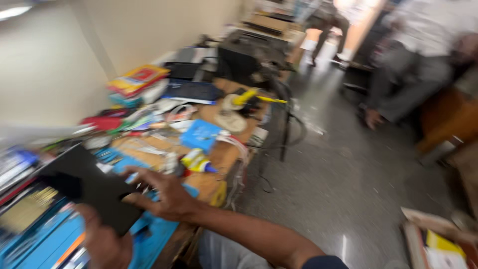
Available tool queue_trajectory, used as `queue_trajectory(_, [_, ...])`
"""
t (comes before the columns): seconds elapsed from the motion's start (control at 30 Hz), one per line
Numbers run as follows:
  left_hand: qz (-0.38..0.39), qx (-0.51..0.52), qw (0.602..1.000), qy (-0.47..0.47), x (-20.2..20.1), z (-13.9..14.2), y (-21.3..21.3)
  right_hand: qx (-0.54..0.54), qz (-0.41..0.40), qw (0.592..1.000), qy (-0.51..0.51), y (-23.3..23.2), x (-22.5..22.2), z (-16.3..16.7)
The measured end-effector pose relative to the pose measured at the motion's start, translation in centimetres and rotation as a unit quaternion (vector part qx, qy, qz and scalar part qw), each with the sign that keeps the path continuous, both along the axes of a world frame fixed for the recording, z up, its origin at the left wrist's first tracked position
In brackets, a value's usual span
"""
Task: The person disassembles a smartphone, removes the battery, and uses a plastic pry tool to separate internal components. They wipe the motherboard with a cloth, reassemble the phone, and test it by turning it on. They also briefly handle a feature phone and a multimeter.
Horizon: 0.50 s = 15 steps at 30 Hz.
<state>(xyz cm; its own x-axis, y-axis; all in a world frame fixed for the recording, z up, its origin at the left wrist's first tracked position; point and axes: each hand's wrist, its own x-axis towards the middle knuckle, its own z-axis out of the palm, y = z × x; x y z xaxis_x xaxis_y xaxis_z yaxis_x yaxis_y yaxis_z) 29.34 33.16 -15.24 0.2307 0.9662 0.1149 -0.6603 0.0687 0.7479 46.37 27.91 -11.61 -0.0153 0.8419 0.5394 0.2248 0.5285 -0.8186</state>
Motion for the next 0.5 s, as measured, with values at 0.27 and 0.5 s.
queue_trajectory(0.27, [-0.024, 0.041, 0.998, -0.035, 0.5, -0.1, -0.3, -0.092, 0.148, 0.961, 0.212, -0.7, 0.7, -0.3])
queue_trajectory(0.5, [0.031, 0.167, 0.986, 0.008, -2.0, 1.8, 1.4, 0.005, -0.019, 0.997, -0.078, -3.9, -0.3, 2.4])
